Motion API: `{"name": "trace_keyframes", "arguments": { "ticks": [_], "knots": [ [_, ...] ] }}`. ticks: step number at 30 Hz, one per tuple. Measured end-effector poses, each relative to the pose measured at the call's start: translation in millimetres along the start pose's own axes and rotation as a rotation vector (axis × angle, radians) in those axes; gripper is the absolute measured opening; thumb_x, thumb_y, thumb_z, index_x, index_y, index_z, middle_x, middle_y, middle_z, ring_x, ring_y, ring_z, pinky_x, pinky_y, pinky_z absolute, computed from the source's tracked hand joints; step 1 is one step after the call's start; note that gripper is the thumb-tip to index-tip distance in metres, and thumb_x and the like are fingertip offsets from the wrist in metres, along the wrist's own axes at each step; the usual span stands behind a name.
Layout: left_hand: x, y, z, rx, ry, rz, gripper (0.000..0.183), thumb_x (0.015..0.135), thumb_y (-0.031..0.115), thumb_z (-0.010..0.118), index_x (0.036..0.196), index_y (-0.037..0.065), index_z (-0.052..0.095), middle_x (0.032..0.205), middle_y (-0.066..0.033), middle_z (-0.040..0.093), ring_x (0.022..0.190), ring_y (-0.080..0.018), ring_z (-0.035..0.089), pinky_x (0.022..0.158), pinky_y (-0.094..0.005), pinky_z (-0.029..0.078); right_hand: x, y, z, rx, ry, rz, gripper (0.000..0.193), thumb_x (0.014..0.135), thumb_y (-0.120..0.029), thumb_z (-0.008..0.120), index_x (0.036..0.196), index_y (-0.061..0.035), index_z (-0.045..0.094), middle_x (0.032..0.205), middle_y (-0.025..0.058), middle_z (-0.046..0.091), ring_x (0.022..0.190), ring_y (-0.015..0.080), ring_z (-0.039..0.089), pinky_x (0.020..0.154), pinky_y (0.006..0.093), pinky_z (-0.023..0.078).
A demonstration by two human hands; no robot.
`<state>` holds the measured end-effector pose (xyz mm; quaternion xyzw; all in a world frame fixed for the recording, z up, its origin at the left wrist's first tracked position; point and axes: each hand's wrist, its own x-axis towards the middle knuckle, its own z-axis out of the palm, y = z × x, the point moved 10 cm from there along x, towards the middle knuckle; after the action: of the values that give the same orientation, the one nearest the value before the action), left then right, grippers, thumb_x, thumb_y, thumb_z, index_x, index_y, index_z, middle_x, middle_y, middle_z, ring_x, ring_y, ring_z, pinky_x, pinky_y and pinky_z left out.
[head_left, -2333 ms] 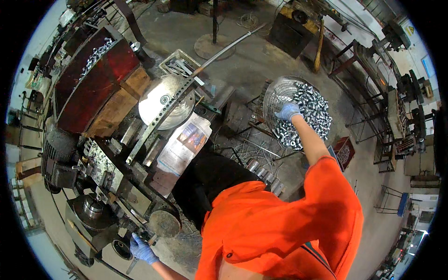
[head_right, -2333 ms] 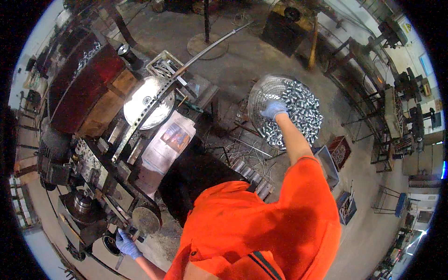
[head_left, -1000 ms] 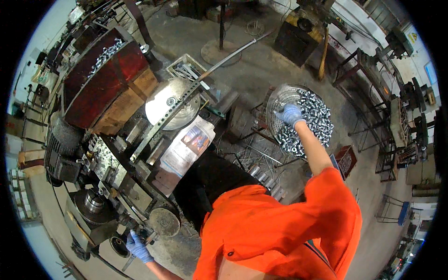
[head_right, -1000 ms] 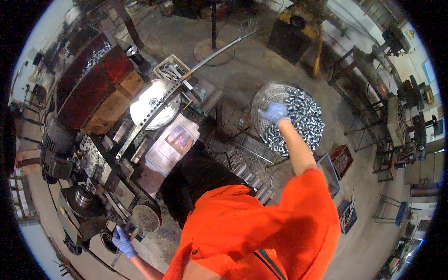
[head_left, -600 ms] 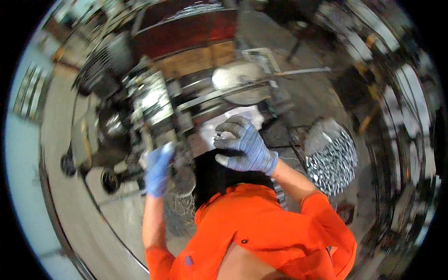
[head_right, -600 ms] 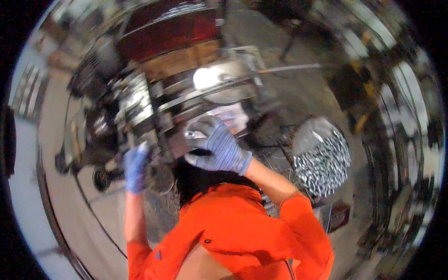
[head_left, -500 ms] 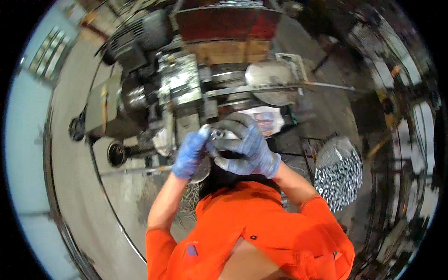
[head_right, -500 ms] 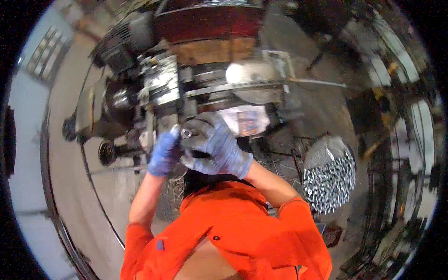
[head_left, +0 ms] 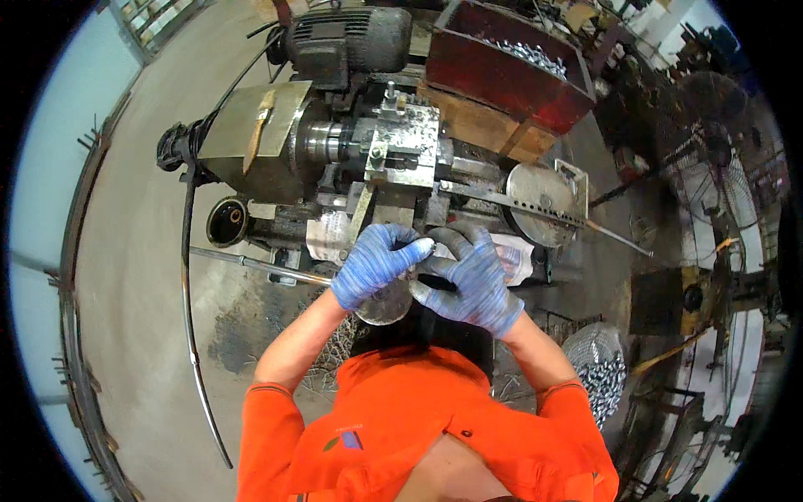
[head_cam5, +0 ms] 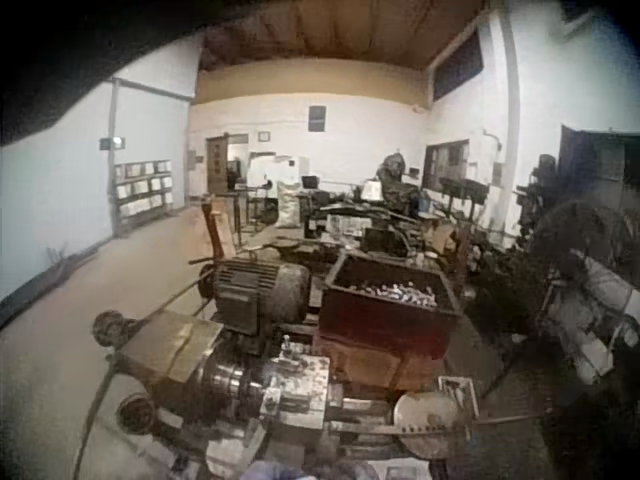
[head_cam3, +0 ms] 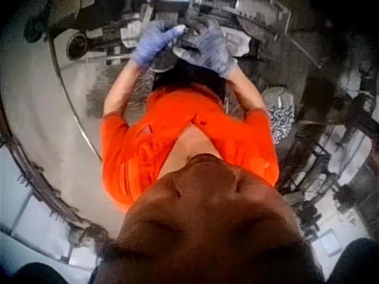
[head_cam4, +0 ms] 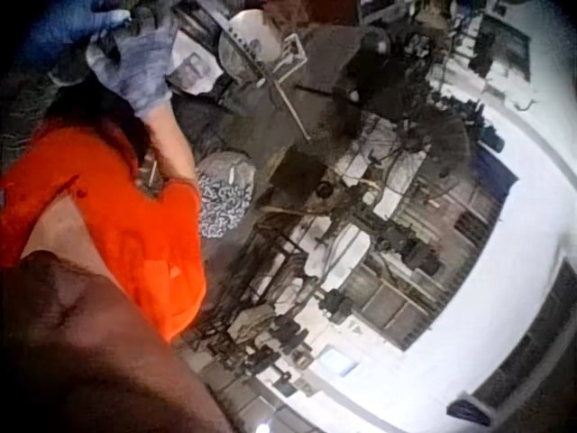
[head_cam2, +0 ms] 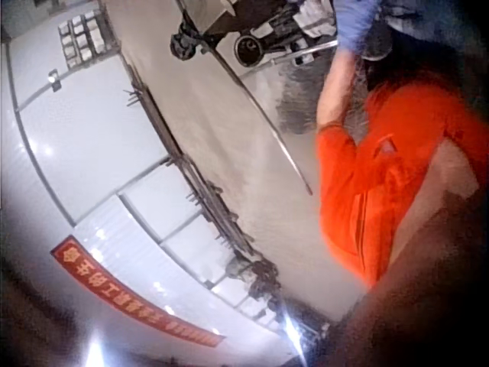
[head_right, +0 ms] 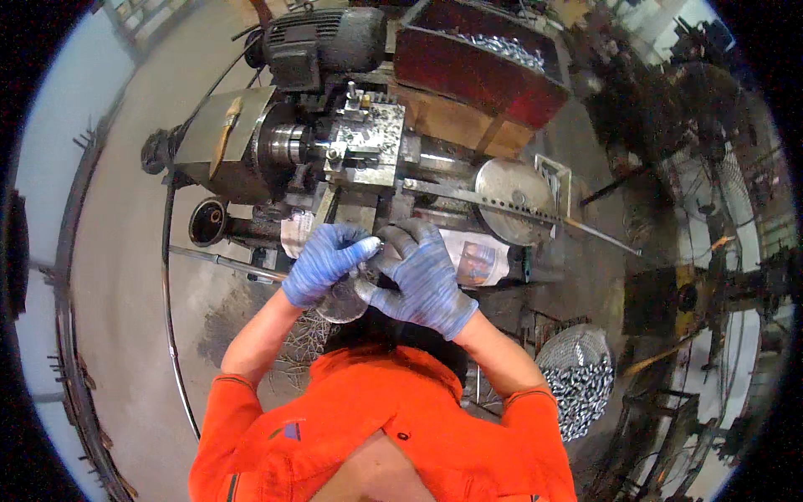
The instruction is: The person operates a manual lathe to shape small metal components, using a lever to advance the feed, checking the workpiece, and clearing metal shavings by hand.
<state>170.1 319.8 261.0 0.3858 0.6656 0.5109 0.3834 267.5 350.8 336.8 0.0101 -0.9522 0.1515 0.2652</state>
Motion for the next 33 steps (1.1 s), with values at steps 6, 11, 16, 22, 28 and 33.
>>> {"name": "trace_keyframes", "arguments": {
  "ticks": [6,11,16,22,28,33],
  "knots": [
    [-25,16,-56,0.14,-0.008,0.124,0.041,0.085,0.033,0.062,0.105,-0.002,0.063,0.08,-0.0051,0.063,0.07,-0.0102,0.056,0.063,-0.0261,0.047,39,-17,21,0.029,-0.177,-0.139,0.039,0.072,-0.043,0.065,0.088,-0.0071,0.068,0.11,0.0165,0.057,0.104,0.0355,0.048,0.091,0.0466,0.039],
    [-112,5,-200,0.475,0.458,0.039,0.039,0.086,0.032,0.058,0.109,0.0,0.061,0.09,-0.014,0.067,0.081,-0.0199,0.064,0.075,-0.0342,0.049,103,-1,37,-0.073,-0.176,-0.125,0.033,0.073,-0.042,0.066,0.089,-0.0128,0.072,0.107,0.013,0.061,0.104,0.033,0.051,0.091,0.0447,0.041],
    [-240,-25,-295,1.426,0.819,-0.272,0.027,0.082,0.029,0.06,0.102,0.011,0.064,0.077,-0.0092,0.065,0.073,-0.0284,0.062,0.069,-0.0408,0.048,163,41,100,-0.35,-0.355,-0.076,0.052,0.077,-0.054,0.056,0.086,-0.0055,0.071,0.109,0.0178,0.057,0.108,0.032,0.049,0.094,0.0423,0.036],
    [-312,-142,-306,1.1,0.836,-0.571,0.038,0.082,0.039,0.06,0.104,0.008,0.062,0.082,-0.0146,0.065,0.077,-0.0323,0.062,0.07,-0.0426,0.047,178,68,137,-0.262,-0.449,0.028,0.056,0.073,-0.055,0.06,0.085,-0.0018,0.069,0.089,0.0203,0.062,0.091,0.0341,0.056,0.087,0.0396,0.042],
    [-300,-155,-308,1.004,0.873,-0.656,0.044,0.081,0.042,0.06,0.106,0.006,0.06,0.082,-0.0197,0.064,0.078,-0.038,0.061,0.069,-0.046,0.047,179,68,139,-0.257,-0.408,0.026,0.046,0.074,-0.052,0.06,0.079,-0.0072,0.071,0.079,0.0179,0.063,0.083,0.0337,0.057,0.082,0.0401,0.044],
    [-306,-154,-308,1.083,0.92,-0.626,0.042,0.081,0.042,0.06,0.106,0.008,0.06,0.082,-0.0189,0.064,0.078,-0.0376,0.061,0.069,-0.0464,0.048,183,64,143,-0.175,-0.404,-0.02,0.048,0.073,-0.052,0.061,0.079,-0.0054,0.07,0.069,0.0184,0.063,0.071,0.0348,0.06,0.077,0.0411,0.046]
  ]
}}
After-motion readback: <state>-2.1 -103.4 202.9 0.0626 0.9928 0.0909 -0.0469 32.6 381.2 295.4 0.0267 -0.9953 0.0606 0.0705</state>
